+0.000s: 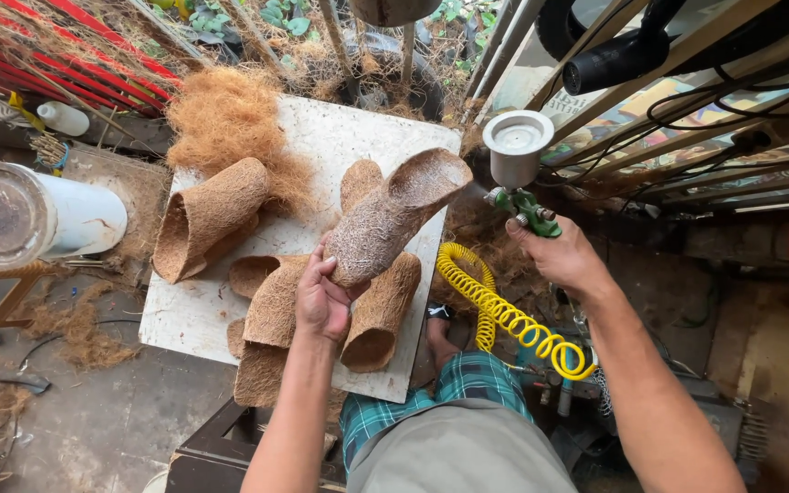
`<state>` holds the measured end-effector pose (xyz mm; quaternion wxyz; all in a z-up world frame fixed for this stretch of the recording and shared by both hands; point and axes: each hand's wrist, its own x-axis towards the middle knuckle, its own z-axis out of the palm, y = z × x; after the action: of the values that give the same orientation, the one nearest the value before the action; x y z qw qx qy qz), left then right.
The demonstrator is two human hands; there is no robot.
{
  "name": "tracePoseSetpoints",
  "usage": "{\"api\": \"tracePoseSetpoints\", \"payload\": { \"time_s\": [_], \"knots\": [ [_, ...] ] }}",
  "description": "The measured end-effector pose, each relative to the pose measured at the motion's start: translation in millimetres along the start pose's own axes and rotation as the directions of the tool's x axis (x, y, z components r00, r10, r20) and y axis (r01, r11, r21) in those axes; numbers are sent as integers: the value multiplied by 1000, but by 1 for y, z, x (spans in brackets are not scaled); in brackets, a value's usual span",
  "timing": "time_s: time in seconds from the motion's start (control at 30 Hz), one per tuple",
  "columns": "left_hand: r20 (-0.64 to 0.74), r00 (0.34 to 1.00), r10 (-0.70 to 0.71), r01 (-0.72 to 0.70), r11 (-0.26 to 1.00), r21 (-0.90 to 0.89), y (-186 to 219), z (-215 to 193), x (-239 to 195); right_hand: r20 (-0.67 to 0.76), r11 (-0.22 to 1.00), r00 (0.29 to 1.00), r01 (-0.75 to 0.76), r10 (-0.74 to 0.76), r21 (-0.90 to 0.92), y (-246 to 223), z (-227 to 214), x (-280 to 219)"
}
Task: The person uses a pneumatic air blower to clean loose fibers from several coco fiber pots. They rotate each pot to blow air into the interior and along the exterior surfaces, then place the cleaned pots into a black plastic basket.
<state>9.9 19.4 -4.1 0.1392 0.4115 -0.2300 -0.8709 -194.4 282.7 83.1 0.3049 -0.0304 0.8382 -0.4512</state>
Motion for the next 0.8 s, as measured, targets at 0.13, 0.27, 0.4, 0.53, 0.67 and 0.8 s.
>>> {"api": "tracePoseSetpoints", "payload": {
  "time_s": [0.13, 0.27, 0.4, 0.53, 0.67, 0.8],
  "knots": [
    [-10, 1000, -8, 8, 1000, 24, 0, -12, 8, 4, 1000, 1000, 12, -12, 12, 2, 1, 4],
    [-22, 999, -30, 29, 999, -17, -14, -39, 24, -40, 996, 999, 35, -31, 80, -3, 10, 7],
    [-43, 998, -39, 38, 999, -17, -15, -18, 4, -78, 973, 997, 45, -28, 227, -6, 14, 7],
    [7, 999, -31, 31, 1000, 5, -37, -13, -9, -142, 958, 969, 228, -205, 172, -25, 22, -7],
    [39, 998, -41, 41, 999, -7, -49, 8, -33, -74, 920, 952, 305, -296, 247, -34, 43, -7],
    [60, 998, -30, 34, 997, -72, -61, 4, -39, 76, 923, 944, 294, -321, 248, -30, 51, 1]
  ]
}}
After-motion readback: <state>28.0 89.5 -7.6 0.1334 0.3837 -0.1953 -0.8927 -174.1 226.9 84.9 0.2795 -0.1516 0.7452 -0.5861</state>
